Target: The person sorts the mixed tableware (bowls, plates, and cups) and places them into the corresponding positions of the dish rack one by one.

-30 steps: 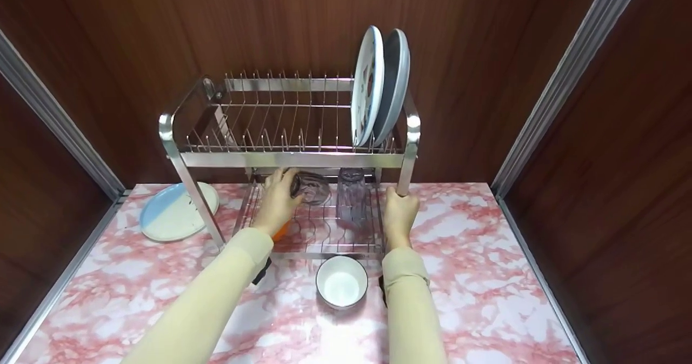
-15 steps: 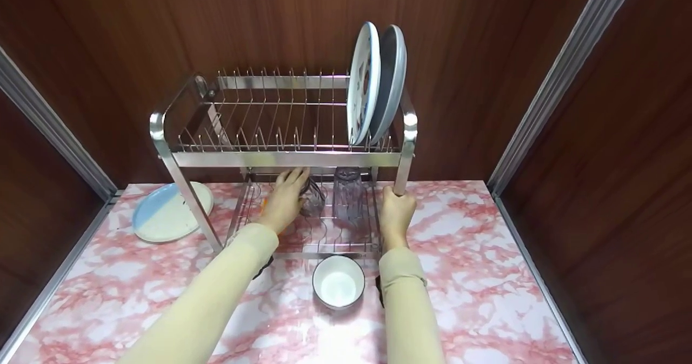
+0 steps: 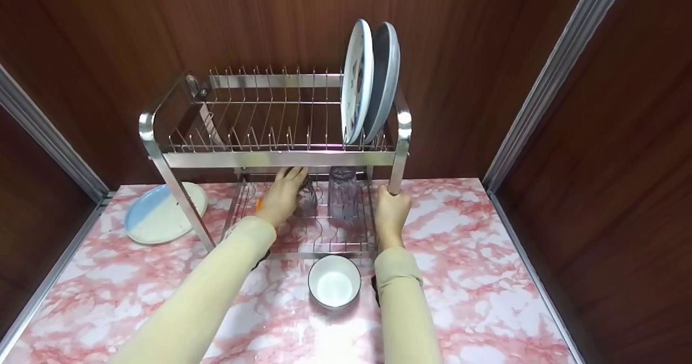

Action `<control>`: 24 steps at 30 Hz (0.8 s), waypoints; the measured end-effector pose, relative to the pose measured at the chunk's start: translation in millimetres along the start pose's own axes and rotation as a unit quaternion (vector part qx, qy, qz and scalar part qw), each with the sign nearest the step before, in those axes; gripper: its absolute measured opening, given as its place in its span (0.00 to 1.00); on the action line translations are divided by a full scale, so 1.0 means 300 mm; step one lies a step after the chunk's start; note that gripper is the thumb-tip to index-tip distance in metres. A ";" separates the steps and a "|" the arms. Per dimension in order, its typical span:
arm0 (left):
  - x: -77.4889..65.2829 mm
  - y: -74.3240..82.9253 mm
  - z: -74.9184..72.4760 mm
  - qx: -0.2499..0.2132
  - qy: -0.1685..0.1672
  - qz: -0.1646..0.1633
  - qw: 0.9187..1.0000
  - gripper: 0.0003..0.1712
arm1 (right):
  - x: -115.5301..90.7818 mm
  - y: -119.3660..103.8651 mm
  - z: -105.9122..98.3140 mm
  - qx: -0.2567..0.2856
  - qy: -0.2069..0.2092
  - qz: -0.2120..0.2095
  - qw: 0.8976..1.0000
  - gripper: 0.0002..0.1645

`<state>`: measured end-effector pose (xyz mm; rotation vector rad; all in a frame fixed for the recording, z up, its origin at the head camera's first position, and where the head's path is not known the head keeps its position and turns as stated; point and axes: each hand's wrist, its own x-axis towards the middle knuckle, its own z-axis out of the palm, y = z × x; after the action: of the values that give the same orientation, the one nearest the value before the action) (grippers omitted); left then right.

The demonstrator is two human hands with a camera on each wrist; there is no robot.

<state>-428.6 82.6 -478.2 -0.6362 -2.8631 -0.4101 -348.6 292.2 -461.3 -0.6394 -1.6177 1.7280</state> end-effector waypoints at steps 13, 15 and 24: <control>0.019 -0.014 0.010 0.011 0.002 0.008 1.000 0.36 | -0.010 -0.006 -0.012 -0.006 -0.007 0.005 1.000 0.25; 0.020 -0.016 0.009 0.008 0.009 0.011 1.000 0.36 | -0.008 -0.004 -0.009 -0.006 -0.008 0.002 1.000 0.25; 0.029 -0.027 0.020 -0.007 0.018 0.002 1.000 0.32 | 0.003 0.004 0.003 -0.001 0.004 -0.009 1.000 0.23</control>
<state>-440.7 80.6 -483.5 -0.6295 -2.8277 -0.4378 -350.0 292.3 -462.4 -0.6291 -1.6159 1.7084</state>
